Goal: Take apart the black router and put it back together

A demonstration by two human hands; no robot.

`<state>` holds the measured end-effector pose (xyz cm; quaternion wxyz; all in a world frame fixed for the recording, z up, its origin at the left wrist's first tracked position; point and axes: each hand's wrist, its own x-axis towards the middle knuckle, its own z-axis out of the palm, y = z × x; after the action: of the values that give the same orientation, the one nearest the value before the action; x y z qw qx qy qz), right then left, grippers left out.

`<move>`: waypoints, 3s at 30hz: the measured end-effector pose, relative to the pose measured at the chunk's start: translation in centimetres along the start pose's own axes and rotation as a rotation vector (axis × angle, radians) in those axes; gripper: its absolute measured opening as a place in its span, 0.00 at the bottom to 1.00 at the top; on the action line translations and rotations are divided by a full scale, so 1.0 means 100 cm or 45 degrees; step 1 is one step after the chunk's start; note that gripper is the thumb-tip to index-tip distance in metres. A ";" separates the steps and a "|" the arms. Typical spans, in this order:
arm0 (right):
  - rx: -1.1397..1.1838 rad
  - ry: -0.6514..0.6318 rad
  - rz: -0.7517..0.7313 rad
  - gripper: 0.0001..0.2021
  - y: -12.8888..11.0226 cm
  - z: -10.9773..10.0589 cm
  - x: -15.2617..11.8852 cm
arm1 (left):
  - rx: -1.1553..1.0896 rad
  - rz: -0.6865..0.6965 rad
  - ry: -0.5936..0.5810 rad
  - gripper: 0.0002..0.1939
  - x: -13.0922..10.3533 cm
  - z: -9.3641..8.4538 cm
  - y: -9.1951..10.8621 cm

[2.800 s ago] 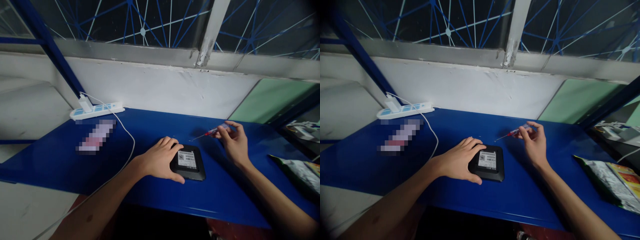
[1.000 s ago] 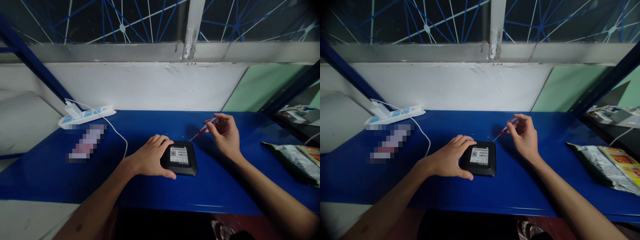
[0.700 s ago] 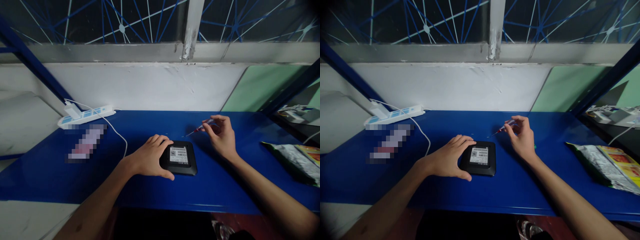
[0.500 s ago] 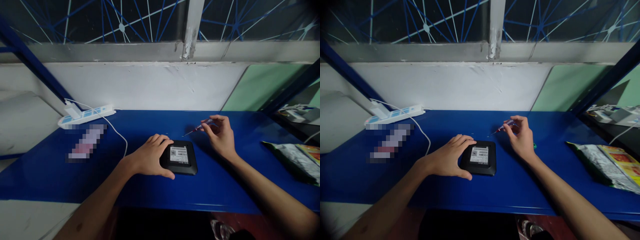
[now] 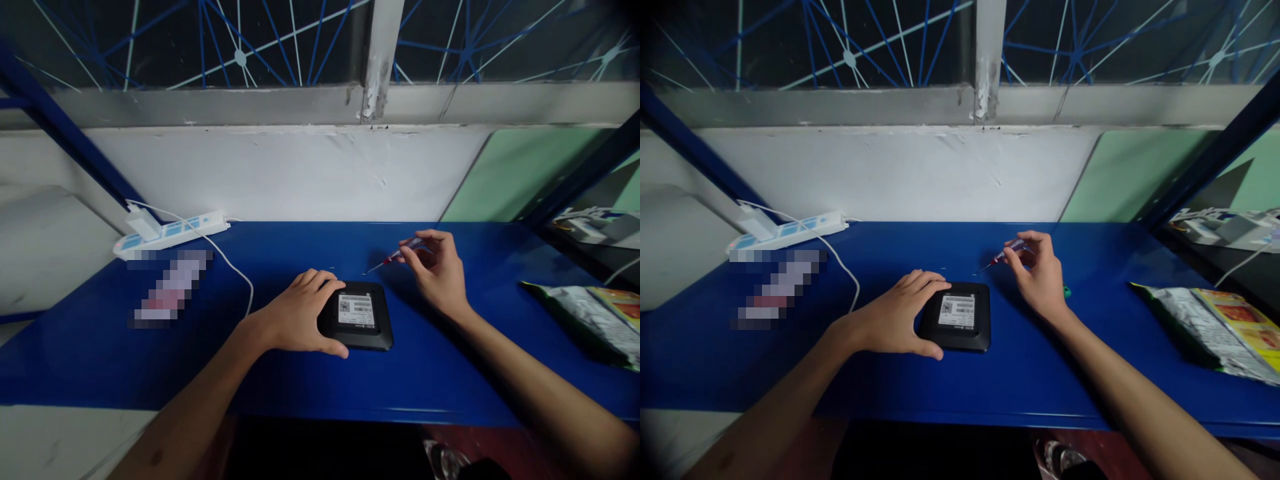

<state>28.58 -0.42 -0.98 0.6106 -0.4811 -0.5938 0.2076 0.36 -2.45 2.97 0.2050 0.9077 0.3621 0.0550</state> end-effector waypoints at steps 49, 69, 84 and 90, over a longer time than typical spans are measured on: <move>0.139 -0.096 0.012 0.14 -0.033 0.003 -0.015 | 0.033 0.013 0.127 0.53 0.006 0.003 -0.001; 0.229 0.036 0.075 0.16 -0.011 0.015 -0.007 | -0.023 -0.001 0.044 0.54 0.000 -0.001 0.000; 0.110 -0.104 0.151 0.16 -0.001 0.030 -0.007 | -0.019 -0.006 0.048 0.52 0.001 0.002 0.002; 0.130 -0.150 0.151 0.15 -0.002 0.032 -0.006 | -0.002 -0.011 0.056 0.51 0.005 0.007 0.008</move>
<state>25.38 0.04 -1.67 0.5849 -0.4708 -0.5878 0.3012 1.42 -2.92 2.62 0.1979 0.9045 0.3703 0.0744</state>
